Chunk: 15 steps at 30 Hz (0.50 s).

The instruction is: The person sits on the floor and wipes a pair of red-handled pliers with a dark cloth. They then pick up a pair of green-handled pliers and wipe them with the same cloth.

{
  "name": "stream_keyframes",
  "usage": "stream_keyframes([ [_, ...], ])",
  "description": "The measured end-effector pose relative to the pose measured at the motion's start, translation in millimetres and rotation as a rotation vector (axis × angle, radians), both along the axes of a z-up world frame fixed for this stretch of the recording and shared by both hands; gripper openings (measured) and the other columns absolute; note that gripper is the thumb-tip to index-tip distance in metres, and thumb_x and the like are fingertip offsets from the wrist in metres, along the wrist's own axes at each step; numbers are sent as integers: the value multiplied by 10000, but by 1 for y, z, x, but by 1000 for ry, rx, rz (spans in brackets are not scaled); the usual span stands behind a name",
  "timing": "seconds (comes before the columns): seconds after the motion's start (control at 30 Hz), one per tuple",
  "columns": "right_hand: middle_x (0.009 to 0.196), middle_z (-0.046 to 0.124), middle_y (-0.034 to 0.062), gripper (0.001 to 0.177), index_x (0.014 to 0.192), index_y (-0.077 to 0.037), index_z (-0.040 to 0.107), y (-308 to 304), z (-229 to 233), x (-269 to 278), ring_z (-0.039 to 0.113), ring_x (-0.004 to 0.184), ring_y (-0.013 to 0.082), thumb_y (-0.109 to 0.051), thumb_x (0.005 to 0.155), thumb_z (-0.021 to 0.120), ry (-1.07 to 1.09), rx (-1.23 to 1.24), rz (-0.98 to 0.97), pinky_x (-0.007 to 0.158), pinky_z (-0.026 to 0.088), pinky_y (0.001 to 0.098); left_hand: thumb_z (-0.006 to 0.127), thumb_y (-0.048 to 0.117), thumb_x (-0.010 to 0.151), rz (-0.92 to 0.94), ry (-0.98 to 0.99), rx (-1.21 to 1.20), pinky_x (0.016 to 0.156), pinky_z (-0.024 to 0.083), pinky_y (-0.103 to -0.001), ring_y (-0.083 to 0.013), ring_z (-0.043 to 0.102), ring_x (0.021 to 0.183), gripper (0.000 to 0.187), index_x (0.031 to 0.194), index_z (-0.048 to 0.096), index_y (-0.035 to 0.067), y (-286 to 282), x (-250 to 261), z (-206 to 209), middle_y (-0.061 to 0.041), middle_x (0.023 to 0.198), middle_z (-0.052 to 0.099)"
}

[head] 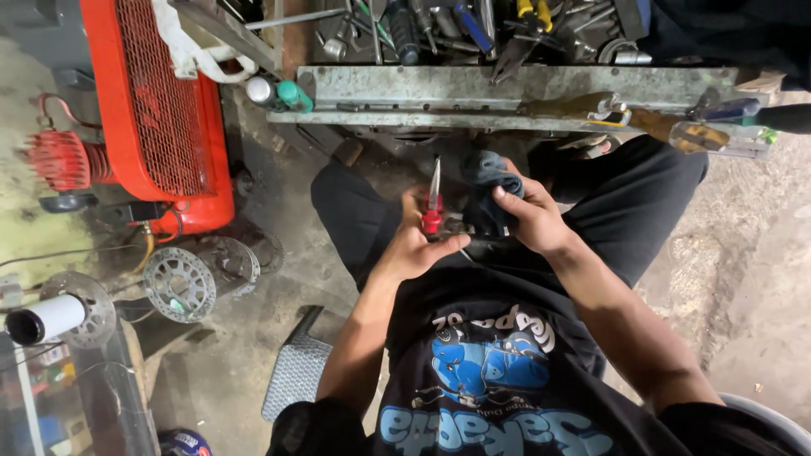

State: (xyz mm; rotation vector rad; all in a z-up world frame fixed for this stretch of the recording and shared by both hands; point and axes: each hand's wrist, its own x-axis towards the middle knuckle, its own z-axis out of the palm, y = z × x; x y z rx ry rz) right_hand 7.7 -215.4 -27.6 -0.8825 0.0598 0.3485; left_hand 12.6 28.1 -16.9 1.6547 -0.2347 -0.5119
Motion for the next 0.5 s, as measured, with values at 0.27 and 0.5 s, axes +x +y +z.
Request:
stream_keyframes([
  [0.27, 1476, 375, 248, 324, 1178, -103, 705, 6, 21, 24, 424, 1307, 365, -208, 874, 741, -918, -835, -21, 1119, 377, 463, 697, 111, 890, 17, 430, -84, 524, 461, -271, -125, 560, 678, 598, 1329, 295, 58, 4, -16, -17, -107, 931, 579],
  [0.5, 1398, 445, 211, 550, 1187, -115, 693, 5, 27, 21, 468, 1292, 411, -52, 642, 732, -974, -936, -214, 1103, 427, 518, 637, 93, 948, 96, 742, -338, 579, 584, -323, -204, 711, 839, 429, 1337, 456, 82, 13, -19, 14, -70, 1111, 646],
])
